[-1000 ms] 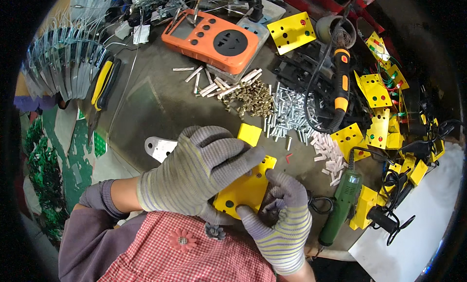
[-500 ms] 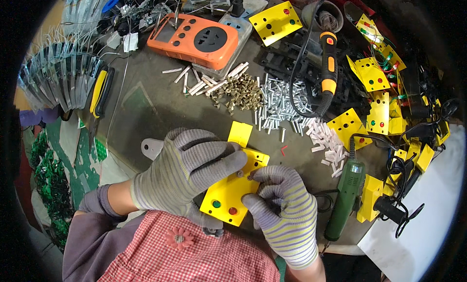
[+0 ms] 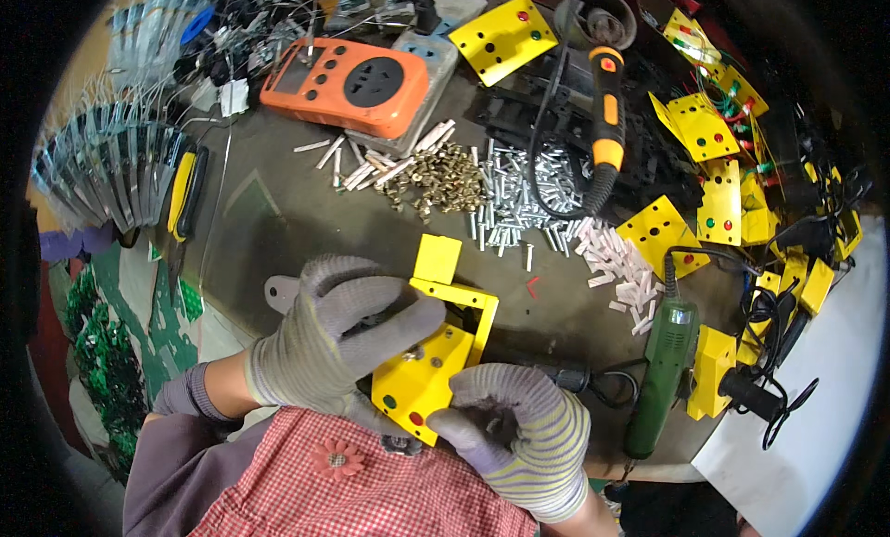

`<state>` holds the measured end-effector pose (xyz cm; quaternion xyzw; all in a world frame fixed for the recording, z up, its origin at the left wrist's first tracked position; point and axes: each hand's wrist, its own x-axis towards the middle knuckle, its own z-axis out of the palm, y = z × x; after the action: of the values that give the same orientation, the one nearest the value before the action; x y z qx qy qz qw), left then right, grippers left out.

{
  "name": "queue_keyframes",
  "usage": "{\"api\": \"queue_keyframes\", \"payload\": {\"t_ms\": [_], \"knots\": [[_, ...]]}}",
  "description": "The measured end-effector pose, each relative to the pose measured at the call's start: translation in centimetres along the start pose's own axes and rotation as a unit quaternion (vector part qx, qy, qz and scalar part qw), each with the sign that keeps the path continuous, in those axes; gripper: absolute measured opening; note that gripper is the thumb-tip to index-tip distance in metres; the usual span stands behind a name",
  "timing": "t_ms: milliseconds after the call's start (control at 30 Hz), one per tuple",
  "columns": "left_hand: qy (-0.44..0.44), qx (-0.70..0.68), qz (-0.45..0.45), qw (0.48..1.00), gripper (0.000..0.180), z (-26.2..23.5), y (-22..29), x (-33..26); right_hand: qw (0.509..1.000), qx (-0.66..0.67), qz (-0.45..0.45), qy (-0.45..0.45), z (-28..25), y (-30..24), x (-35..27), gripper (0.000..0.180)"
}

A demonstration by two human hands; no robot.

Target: Assembling internal components, wiring, and switches into a yellow plastic housing for an electronic device.

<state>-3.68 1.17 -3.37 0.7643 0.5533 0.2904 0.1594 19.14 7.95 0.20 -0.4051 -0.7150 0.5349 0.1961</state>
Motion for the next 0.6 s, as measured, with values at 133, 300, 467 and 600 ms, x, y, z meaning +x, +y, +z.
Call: {"api": "queue_keyframes", "payload": {"t_ms": [133,300,467,600], "knots": [[0.023,-0.028,0.023,0.999,0.097,0.0,-0.7,0.3,0.997,-0.080,0.017,0.016,-1.2,-0.4,0.3,0.021],[0.007,-0.058,0.064,0.996,0.109,-0.1,-1.9,-0.6,0.983,-0.178,-0.016,-0.053,-1.6,-1.8,2.6,0.035],[-0.074,-0.129,0.000,0.989,0.099,0.1,-1.7,-2.3,0.949,-0.265,-0.056,-0.161,-2.4,-2.4,4.1,0.044],[0.008,-0.080,0.054,0.995,0.103,0.5,-1.8,-1.0,0.958,-0.173,-0.025,-0.228,-2.6,-1.6,4.8,0.049]]}}
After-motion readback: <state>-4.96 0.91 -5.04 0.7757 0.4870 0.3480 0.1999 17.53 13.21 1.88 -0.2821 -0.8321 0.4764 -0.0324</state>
